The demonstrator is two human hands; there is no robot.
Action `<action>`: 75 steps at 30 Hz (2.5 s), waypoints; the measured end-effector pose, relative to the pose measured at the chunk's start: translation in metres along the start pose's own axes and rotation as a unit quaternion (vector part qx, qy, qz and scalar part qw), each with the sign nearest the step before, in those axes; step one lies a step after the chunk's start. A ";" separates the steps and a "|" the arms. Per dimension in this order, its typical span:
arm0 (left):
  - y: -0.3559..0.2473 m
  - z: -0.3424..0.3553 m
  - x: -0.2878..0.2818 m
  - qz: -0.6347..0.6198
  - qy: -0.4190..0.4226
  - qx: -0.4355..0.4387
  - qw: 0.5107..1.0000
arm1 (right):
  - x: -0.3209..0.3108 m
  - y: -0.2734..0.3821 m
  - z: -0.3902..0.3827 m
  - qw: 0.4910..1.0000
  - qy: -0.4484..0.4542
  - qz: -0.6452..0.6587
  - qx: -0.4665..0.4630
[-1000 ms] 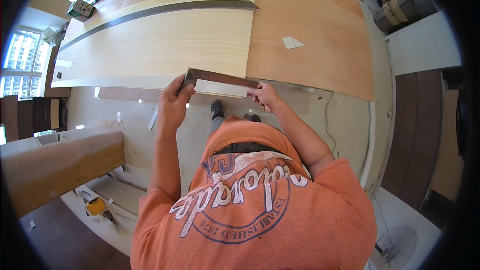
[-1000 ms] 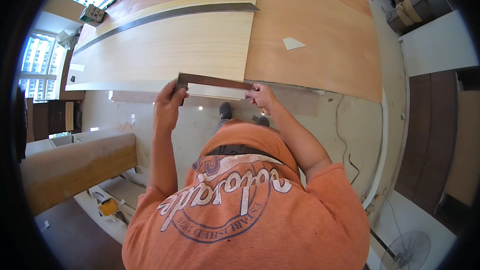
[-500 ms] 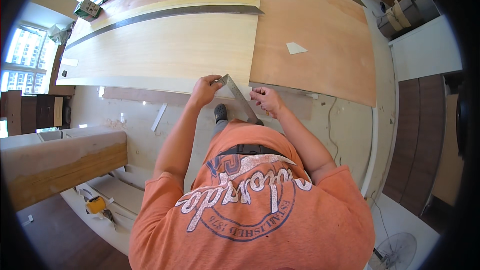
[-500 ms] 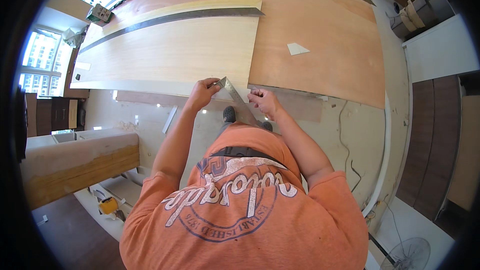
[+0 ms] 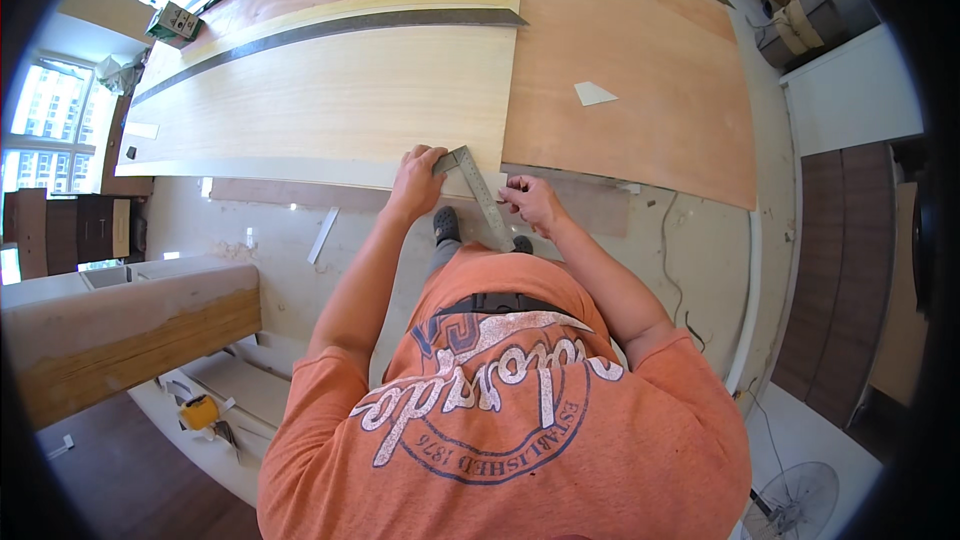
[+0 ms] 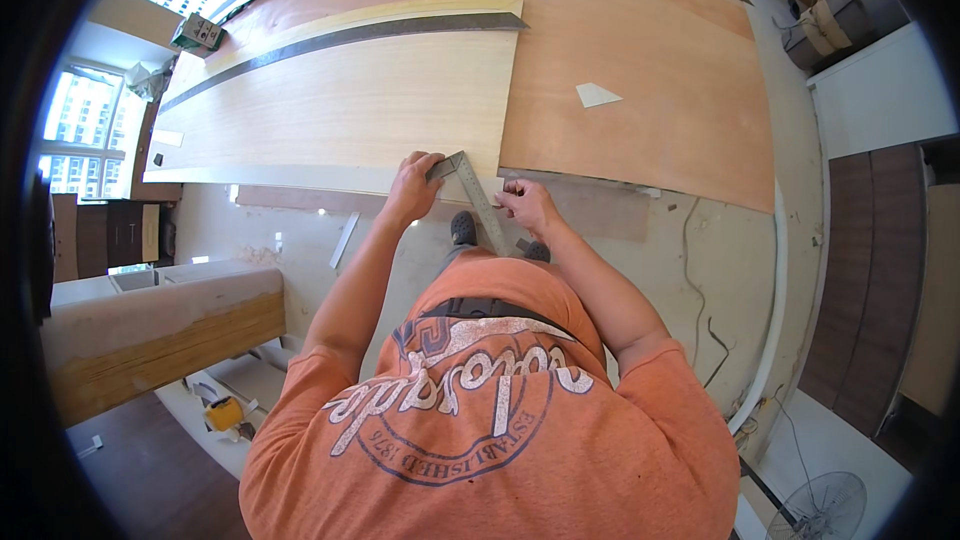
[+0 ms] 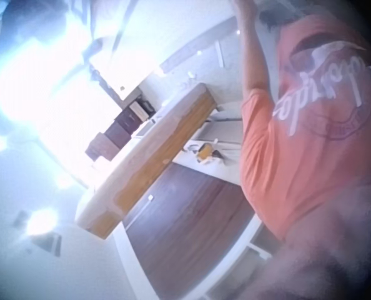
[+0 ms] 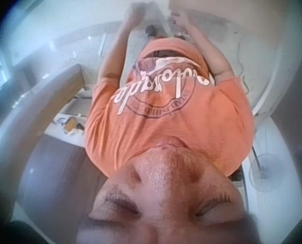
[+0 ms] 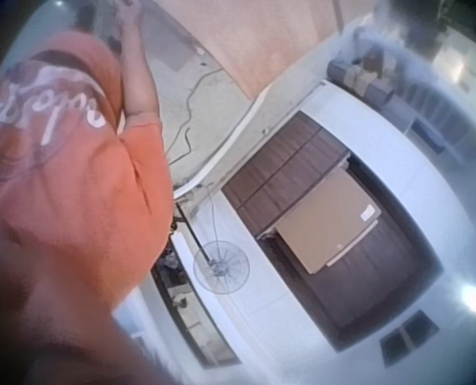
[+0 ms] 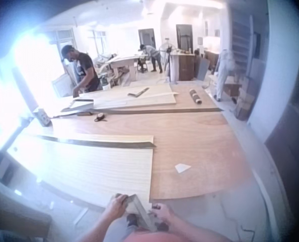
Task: The person marks a line on a large wooden panel using a square and a pencil, and then trims the edge of the panel with a utility knife.
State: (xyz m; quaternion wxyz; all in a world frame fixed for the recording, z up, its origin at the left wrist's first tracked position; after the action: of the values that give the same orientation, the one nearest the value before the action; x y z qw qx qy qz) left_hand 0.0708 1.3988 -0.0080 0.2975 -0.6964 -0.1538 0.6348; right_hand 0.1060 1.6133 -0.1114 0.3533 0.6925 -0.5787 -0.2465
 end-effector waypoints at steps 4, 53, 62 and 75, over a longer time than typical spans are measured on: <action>-0.004 0.002 -0.005 0.036 -0.028 0.018 0.999 | 0.001 0.001 -0.001 1.000 -0.004 -0.009 -0.010; -0.041 -0.030 0.029 0.115 0.046 0.158 0.980 | -0.005 0.004 -0.038 0.965 -0.010 -0.247 -0.085; -0.039 -0.031 0.039 0.130 0.067 0.147 0.978 | -0.013 -0.007 -0.021 0.996 -0.024 -0.075 -0.032; -0.037 -0.033 0.040 0.145 0.055 0.148 0.977 | -0.006 0.001 -0.016 1.000 -0.017 0.017 -0.016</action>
State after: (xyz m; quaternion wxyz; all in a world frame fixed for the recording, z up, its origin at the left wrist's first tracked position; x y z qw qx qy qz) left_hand 0.1153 1.4439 -0.0171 0.3099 -0.6930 0.0612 0.6480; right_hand 0.1164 1.6222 -0.1013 0.3584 0.6729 -0.5920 -0.2614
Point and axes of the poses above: each hand's wrist, its own z-axis towards the middle knuckle, its own x-axis out of the palm, y = z × x, the point moved 9 cm from there along z, towards the middle knuckle, and after that the axes turned 7 degrees about x, right-handed, at the moved point
